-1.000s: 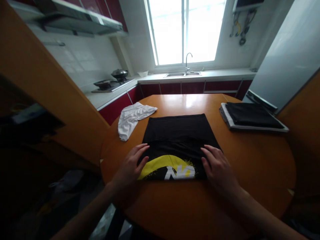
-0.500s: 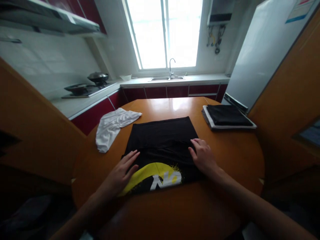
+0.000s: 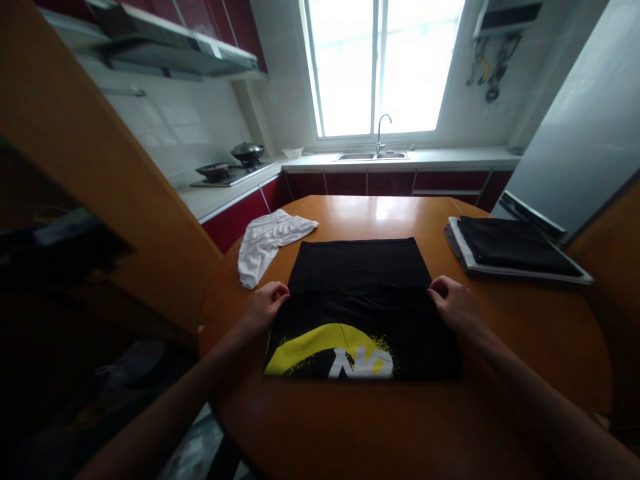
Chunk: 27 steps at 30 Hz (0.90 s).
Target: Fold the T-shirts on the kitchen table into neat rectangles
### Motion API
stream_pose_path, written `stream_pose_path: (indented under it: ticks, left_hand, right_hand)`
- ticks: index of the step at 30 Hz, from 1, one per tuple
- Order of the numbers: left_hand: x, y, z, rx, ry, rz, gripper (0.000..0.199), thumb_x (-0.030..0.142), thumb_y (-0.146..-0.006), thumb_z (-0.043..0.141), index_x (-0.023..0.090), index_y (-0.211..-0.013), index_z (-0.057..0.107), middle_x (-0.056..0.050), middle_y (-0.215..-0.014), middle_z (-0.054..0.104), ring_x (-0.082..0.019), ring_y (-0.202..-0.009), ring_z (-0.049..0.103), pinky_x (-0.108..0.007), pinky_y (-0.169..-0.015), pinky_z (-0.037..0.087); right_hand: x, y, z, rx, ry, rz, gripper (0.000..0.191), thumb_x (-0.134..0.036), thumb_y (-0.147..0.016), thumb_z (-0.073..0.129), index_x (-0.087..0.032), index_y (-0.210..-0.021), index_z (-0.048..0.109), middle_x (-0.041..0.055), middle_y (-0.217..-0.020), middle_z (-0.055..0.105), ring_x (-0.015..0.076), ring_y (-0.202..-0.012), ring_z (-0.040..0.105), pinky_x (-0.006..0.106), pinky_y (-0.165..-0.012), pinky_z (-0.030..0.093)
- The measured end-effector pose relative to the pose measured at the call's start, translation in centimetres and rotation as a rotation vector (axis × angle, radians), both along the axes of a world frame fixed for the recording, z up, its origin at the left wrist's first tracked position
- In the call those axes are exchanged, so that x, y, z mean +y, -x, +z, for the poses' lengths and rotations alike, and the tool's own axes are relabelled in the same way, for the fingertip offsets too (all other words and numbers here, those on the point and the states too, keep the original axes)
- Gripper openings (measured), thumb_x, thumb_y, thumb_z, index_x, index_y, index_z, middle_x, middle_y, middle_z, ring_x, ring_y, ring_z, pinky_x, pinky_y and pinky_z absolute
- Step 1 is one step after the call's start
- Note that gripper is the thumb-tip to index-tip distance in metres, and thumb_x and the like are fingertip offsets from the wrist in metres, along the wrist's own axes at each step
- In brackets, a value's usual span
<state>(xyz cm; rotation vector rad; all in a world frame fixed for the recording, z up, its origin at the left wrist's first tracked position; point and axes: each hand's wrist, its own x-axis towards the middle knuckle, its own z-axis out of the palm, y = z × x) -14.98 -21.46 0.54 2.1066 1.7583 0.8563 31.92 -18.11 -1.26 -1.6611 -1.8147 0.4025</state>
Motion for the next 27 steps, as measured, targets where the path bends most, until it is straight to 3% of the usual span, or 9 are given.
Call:
stream_pose_path:
  ticks: [3,6,9,11,15,18,22,27]
  left_hand:
    - [0.3,-0.4,-0.4,0.013,-0.01,-0.017,0.01,0.026,-0.09,0.057,0.02,-0.086,0.063,-0.004,-0.084,0.064,-0.02,-0.079,0.06,-0.031,-0.072,0.047]
    - [0.7,-0.2,-1.1,0.097,0.017,-0.013,0.006,0.021,-0.089,0.057,0.019,-0.087,0.063,-0.006,-0.086,0.064,-0.022,-0.083,0.061,-0.033,-0.077,0.048]
    - [0.2,-0.2,-0.9,0.199,-0.025,0.056,0.012,0.018,-0.09,0.055,0.019,-0.098,0.065,-0.008,-0.094,0.064,-0.024,-0.09,0.062,-0.037,-0.085,0.05]
    - [-0.7,-0.9,-0.3,0.25,-0.099,0.073,0.022,0.02,-0.093,0.053,0.019,-0.112,0.065,-0.01,-0.105,0.064,-0.026,-0.101,0.061,-0.04,-0.093,0.049]
    - [-2.9,-3.5,0.3,0.276,-0.142,-0.152,0.038,0.03,-0.1,0.047,0.021,-0.135,0.057,-0.011,-0.14,0.055,-0.026,-0.13,0.051,-0.043,-0.111,0.041]
    - [-4.0,-5.3,-0.5,0.362,-0.05,-0.307,0.053,0.047,-0.1,0.046,0.022,-0.148,0.046,-0.01,-0.157,0.04,-0.029,-0.146,0.034,-0.049,-0.119,0.03]
    - [-4.7,-6.2,-1.0,0.469,0.046,-0.345,0.065,0.06,-0.099,0.04,0.024,-0.154,0.037,-0.009,-0.163,0.029,-0.031,-0.151,0.022,-0.053,-0.121,0.023]
    - [-6.1,-7.4,0.8,0.481,0.017,-0.368,0.066,0.06,-0.101,0.037,0.024,-0.156,0.033,-0.008,-0.164,0.025,-0.027,-0.153,0.015,-0.05,-0.123,0.015]
  right_hand:
    - [-0.1,0.0,0.1,0.014,-0.01,-0.017,0.022,-0.043,-0.083,0.056,-0.022,-0.082,0.064,0.0046,-0.079,0.071,0.0219,-0.073,0.066,0.032,-0.065,0.046]
    - [0.5,0.0,-0.8,-0.011,0.019,-0.02,0.019,-0.04,-0.081,0.057,-0.022,-0.081,0.064,0.0056,-0.079,0.071,0.0223,-0.073,0.066,0.033,-0.066,0.047]
    - [0.7,0.2,-1.3,-0.067,0.039,-0.015,0.019,-0.038,-0.082,0.057,-0.021,-0.083,0.065,0.0082,-0.083,0.071,0.0241,-0.077,0.067,0.034,-0.07,0.05]
    - [0.1,0.8,-0.8,-0.134,-0.039,-0.029,0.025,-0.04,-0.086,0.054,-0.019,-0.091,0.067,0.0118,-0.092,0.071,0.0274,-0.087,0.067,0.038,-0.077,0.052]
    - [-3.4,3.9,0.5,-0.268,-0.24,0.037,0.041,-0.04,-0.097,0.041,-0.017,-0.12,0.065,0.0161,-0.127,0.064,0.0308,-0.118,0.059,0.046,-0.101,0.047]
    - [-6.4,6.3,0.0,-0.38,-0.211,0.219,0.051,-0.044,-0.1,0.039,-0.018,-0.141,0.054,0.0124,-0.15,0.049,0.028,-0.138,0.045,0.046,-0.114,0.038]
    - [-8.3,7.1,-1.8,-0.499,-0.106,0.285,0.061,-0.052,-0.1,0.037,-0.019,-0.15,0.044,0.0109,-0.159,0.037,0.0273,-0.148,0.032,0.051,-0.119,0.029]
    - [-8.1,6.5,-2.1,-0.523,-0.188,0.261,0.061,-0.05,-0.101,0.035,-0.016,-0.151,0.044,0.011,-0.16,0.033,0.027,-0.15,0.027,0.052,-0.121,0.026]
